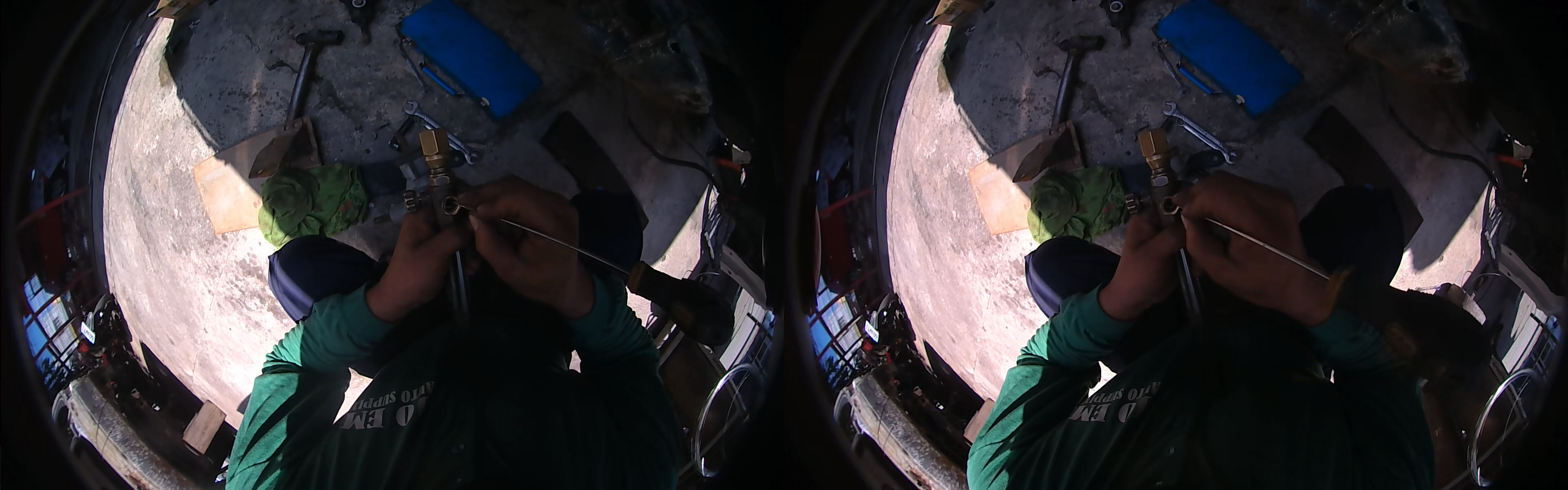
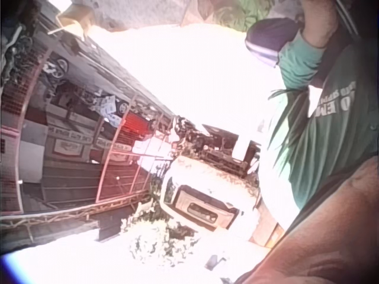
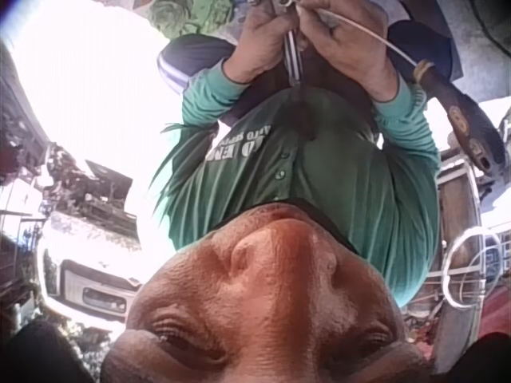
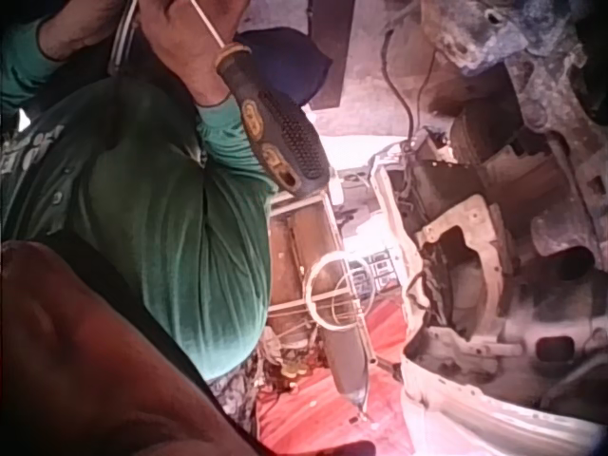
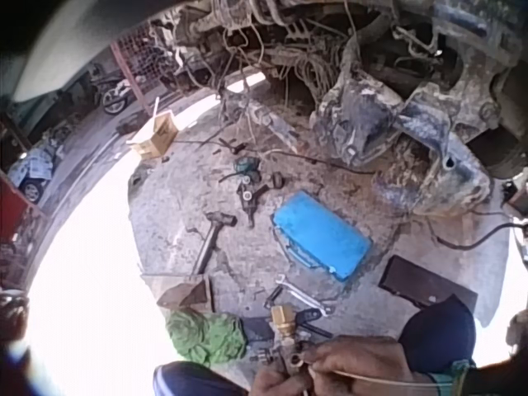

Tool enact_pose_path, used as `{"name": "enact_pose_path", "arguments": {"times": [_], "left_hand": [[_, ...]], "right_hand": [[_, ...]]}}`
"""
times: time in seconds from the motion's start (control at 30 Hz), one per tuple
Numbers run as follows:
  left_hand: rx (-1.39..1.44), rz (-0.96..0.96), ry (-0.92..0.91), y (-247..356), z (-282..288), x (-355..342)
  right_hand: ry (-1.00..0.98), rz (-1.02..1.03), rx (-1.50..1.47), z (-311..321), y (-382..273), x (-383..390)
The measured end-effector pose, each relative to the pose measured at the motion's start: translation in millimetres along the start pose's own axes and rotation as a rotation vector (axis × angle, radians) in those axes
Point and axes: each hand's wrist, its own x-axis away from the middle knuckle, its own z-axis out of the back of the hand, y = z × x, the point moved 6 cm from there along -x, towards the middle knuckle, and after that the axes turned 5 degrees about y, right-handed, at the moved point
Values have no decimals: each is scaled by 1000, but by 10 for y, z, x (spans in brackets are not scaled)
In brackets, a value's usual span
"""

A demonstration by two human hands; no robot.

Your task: The person works on a small brass mechanical component on the ground, using a screwdriver and wrench to adjust and tighten parts. They then retrieve a small box from a motorcycle storage compartment and walk back toward the work area.

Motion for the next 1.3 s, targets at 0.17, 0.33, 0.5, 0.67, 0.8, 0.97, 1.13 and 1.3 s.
{"name": "enact_pose_path", "arguments": {"times": [0.17,0.33,0.5,0.67,0.8,0.97,1.13,1.3], "left_hand": [[-26,10,-18,-32,35,3],[-22,15,-11,9,-15,5],[-13,11,-31,-13,3,2],[-10,8,-37,15,-19,-1],[-5,18,-42,-5,8,-3],[4,24,-36,27,-15,-1],[19,17,-55,8,4,-11],[-12,15,-36,39,-10,-10]], "right_hand": [[29,-69,-53,-11,41,17],[47,-79,-66,0,53,27],[-39,-27,-17,15,33,-6],[-9,-32,-61,31,66,-10],[-59,-51,-44,21,52,-28],[31,-86,-102,21,101,-14],[-75,-55,-58,20,53,-39],[-32,-29,-38,24,55,-36]]}}
